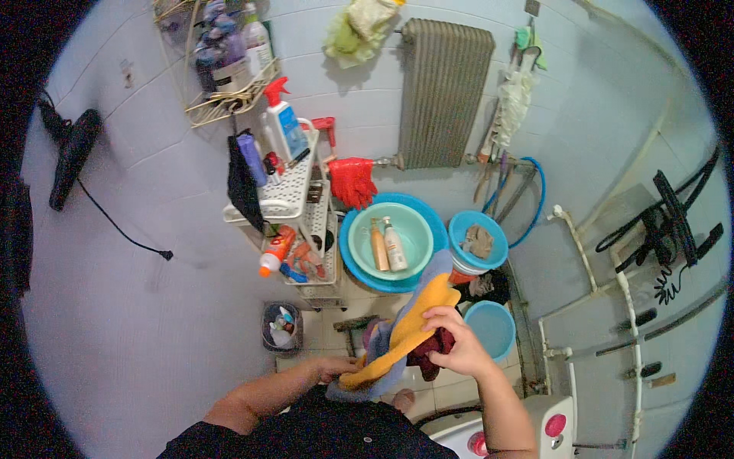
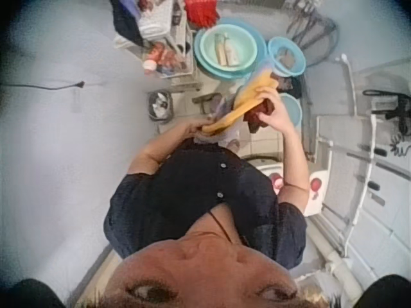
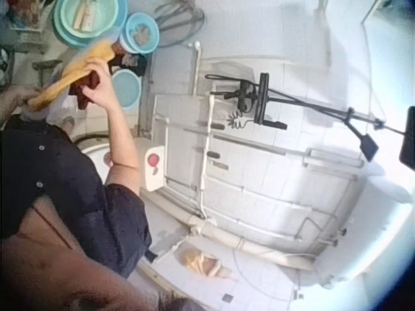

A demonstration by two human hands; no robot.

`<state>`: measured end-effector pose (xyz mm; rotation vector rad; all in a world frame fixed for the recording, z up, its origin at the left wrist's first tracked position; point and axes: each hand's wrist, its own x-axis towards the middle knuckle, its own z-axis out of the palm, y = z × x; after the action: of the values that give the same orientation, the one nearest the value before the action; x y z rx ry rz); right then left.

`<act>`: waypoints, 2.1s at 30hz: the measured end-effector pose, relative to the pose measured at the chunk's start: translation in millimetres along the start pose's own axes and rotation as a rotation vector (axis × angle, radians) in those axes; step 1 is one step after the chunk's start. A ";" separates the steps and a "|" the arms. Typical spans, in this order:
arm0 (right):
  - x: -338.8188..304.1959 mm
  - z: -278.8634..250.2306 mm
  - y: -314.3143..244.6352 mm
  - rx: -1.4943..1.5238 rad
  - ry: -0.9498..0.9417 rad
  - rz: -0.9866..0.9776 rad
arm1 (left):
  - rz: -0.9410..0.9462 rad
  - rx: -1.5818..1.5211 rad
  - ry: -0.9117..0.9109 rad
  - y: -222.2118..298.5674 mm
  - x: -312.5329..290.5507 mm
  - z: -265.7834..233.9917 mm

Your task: The person washes a maroon garment by hand in a bathroom. They submerge the item in a blue basin of water, scrub it, and rinse it under a shower head. The person also briefly handles a purple cloth and a yellow basin before returning to the maroon garment.

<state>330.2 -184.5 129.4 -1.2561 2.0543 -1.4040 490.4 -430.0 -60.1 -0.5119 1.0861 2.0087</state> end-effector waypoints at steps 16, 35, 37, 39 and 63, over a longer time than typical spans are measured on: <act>-115.3 -63.1 182.3 0.000 0.180 0.446 | 0.487 -0.518 0.971 -74.7 63.9 -56.9; -162.4 31.5 246.6 0.125 0.382 0.801 | 0.515 -0.924 0.958 -150.3 189.0 -172.3; -167.6 45.3 255.8 0.128 0.374 0.803 | 0.563 -0.908 0.991 -184.2 222.6 -189.3; -169.4 54.6 266.0 0.090 0.330 0.829 | 0.485 -0.934 1.028 -209.4 255.7 -189.3; -208.0 107.9 328.2 -0.035 0.134 0.986 | 0.087 -0.873 1.112 -376.7 342.4 -299.3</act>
<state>364.6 -37.3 -244.5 -0.0465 2.2610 -0.9620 572.6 -402.5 -644.2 -2.2353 0.6906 2.1976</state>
